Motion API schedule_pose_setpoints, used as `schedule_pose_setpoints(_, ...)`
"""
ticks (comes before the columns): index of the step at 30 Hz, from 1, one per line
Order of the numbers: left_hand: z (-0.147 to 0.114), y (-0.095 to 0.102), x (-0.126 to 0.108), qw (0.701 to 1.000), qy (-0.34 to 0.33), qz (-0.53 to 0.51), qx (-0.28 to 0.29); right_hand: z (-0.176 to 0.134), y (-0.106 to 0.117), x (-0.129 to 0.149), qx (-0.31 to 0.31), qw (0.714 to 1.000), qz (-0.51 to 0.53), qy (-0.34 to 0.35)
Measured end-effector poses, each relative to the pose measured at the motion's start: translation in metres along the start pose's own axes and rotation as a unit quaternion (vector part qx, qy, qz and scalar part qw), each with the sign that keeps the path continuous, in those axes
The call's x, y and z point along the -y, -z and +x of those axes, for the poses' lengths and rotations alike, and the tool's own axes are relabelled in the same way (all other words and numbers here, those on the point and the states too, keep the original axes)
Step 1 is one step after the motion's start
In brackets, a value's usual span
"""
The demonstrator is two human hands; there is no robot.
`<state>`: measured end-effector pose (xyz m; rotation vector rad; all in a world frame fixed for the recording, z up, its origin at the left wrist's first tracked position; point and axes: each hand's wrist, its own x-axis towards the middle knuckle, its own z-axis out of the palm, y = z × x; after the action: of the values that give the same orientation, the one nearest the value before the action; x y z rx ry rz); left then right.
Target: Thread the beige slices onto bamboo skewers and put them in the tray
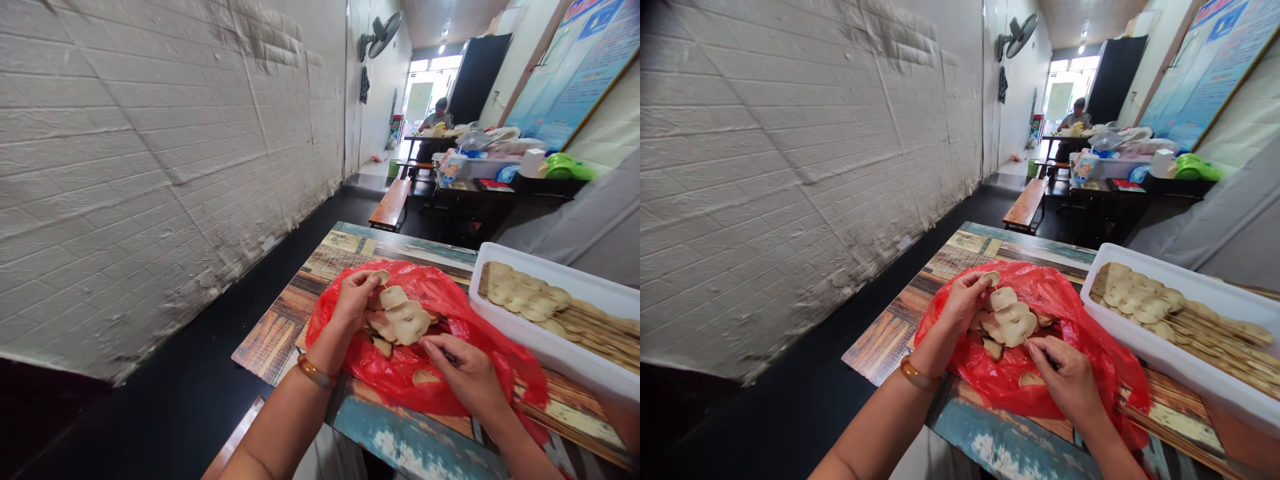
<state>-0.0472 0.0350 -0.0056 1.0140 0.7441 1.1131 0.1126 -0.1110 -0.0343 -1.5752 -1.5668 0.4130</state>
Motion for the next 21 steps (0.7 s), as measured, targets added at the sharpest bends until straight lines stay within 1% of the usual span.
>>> schedule_pose_setpoints(8,-0.0011,-0.0012,-0.0023,1.000,0.003,-0.017,-0.005,0.0012,0.0009,0.0006,-0.009,1.000,-0.007,0.015)
schedule_pose_setpoints(13,-0.0022,-0.0028,-0.0033,1.000,-0.009,-0.022,-0.009,0.0012,0.0008,0.0012,-0.022,1.000,-0.010,0.019)
schedule_pose_setpoints(15,-0.0021,-0.0033,-0.0029,1.000,-0.020,-0.007,-0.009,0.0013,0.0006,0.0014,-0.023,1.000,-0.010,0.019)
schedule_pose_setpoints(18,-0.0015,-0.0034,-0.0015,0.998,-0.046,0.043,-0.012,0.0015,0.0000,0.0001,-0.019,1.000,-0.014,0.019)
schedule_pose_setpoints(21,-0.0005,-0.0029,0.0014,0.993,-0.078,0.091,-0.001,0.0014,-0.0007,-0.0024,-0.014,1.000,-0.016,0.017)
